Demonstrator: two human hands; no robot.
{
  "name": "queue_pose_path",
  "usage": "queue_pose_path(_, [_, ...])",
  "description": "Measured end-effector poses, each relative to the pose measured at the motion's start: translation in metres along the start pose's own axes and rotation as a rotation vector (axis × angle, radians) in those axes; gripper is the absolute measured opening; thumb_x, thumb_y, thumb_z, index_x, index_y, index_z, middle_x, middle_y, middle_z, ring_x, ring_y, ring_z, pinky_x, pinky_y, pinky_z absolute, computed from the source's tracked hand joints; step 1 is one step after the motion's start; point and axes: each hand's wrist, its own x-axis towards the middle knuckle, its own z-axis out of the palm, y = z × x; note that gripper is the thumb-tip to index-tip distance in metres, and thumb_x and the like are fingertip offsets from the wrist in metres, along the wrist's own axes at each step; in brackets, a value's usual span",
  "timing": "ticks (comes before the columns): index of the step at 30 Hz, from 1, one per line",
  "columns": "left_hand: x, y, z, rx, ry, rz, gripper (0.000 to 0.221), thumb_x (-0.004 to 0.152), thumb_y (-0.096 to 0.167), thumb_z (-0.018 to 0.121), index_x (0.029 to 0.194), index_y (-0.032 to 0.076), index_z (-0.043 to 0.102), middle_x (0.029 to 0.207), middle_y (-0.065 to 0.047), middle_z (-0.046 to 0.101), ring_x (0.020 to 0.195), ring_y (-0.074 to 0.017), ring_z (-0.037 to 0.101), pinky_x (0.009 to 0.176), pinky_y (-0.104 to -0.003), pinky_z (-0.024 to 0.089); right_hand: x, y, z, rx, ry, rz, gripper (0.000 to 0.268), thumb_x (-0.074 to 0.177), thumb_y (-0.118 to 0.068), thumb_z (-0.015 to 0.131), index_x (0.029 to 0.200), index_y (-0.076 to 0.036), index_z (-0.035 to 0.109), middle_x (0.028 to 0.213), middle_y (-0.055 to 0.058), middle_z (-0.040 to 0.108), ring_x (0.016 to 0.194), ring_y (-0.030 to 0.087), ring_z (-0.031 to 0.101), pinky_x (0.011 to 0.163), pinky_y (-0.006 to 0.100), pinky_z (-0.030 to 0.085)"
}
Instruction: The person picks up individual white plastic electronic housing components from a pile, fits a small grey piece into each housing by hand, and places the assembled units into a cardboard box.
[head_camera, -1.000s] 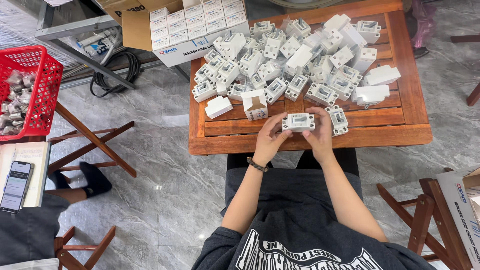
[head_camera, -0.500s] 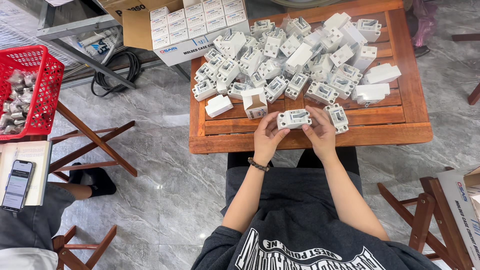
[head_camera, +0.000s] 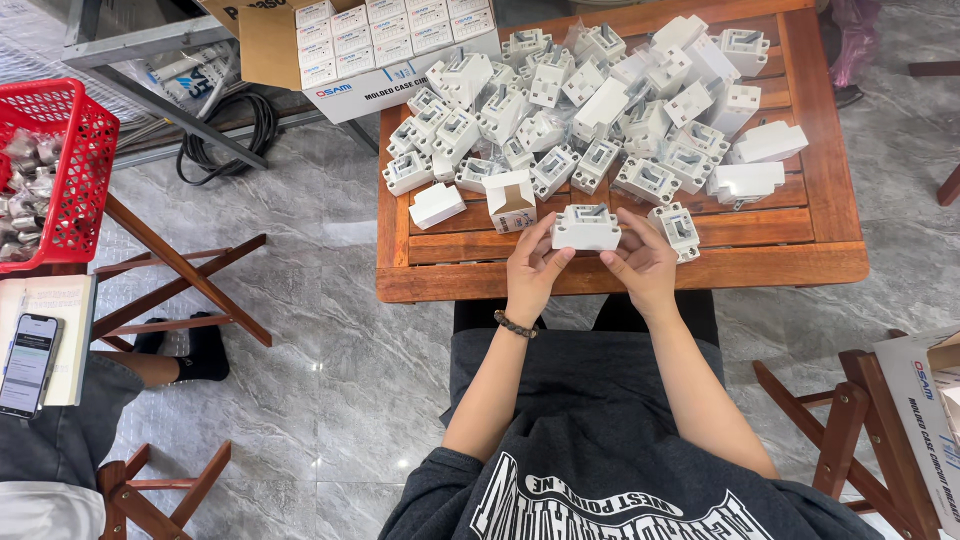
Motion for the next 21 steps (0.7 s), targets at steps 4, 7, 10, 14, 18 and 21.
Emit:
queue_pose_path(4, [0.0,0.001,-0.001,0.007,0.007,0.0,0.059,0.094,0.002,0.077,0.149,0.005,0.056,0.122,-0.011,0.058,0.115,-0.0237,0.068,0.092,-0.034,0.063,0.0,-0.004,-0.001,-0.014,-0.037,-0.025,0.061,0.087,0.001,0.077,0.142,0.008,0.055,0.132,0.018,0.054,0.109,0.029,0.068,0.089,0.041,0.065])
queue_pose_path(7, [0.001,-0.003,-0.004,0.002,0.014,0.001,0.058,0.095,0.003,0.076,0.149,0.004,0.055,0.12,-0.012,0.059,0.113,-0.0242,0.069,0.09,-0.033,0.064,-0.001,-0.008,0.001,-0.023,-0.049,-0.033,0.059,0.087,0.002,0.075,0.142,0.008,0.055,0.132,0.019,0.055,0.108,0.029,0.069,0.088,0.041,0.066])
queue_pose_path(10, [0.002,-0.004,-0.004,0.0,0.0,0.005,0.06,0.095,0.002,0.076,0.151,0.004,0.054,0.121,-0.013,0.059,0.113,-0.0268,0.069,0.091,-0.036,0.064,-0.001,-0.012,0.003,-0.04,-0.048,-0.044,0.055,0.09,0.001,0.073,0.142,0.007,0.057,0.131,0.02,0.057,0.107,0.028,0.07,0.087,0.041,0.066])
queue_pose_path(14, [0.001,-0.003,-0.004,-0.013,-0.017,0.006,0.062,0.094,0.001,0.076,0.152,0.005,0.053,0.123,-0.013,0.058,0.114,-0.028,0.069,0.091,-0.037,0.064,-0.001,-0.015,0.005,-0.095,-0.039,-0.058,0.05,0.095,-0.002,0.07,0.143,0.006,0.056,0.127,0.018,0.058,0.108,0.026,0.069,0.089,0.04,0.064])
queue_pose_path(18, [-0.002,0.011,0.001,-0.032,-0.037,0.008,0.053,0.102,-0.002,0.064,0.152,0.004,0.052,0.122,-0.015,0.059,0.109,-0.0287,0.072,0.091,-0.036,0.065,-0.001,-0.013,0.004,-0.096,-0.03,-0.069,0.049,0.098,-0.005,0.068,0.144,0.005,0.056,0.126,0.017,0.058,0.109,0.026,0.068,0.09,0.042,0.063])
queue_pose_path(21, [-0.003,0.007,0.004,-0.049,-0.035,0.013,0.047,0.104,-0.002,0.06,0.15,-0.001,0.052,0.121,-0.017,0.06,0.104,-0.03,0.074,0.088,-0.036,0.066,0.0,-0.015,0.005,-0.062,-0.023,-0.072,0.048,0.1,-0.007,0.067,0.145,0.004,0.056,0.124,0.02,0.059,0.108,0.029,0.069,0.088,0.044,0.064])
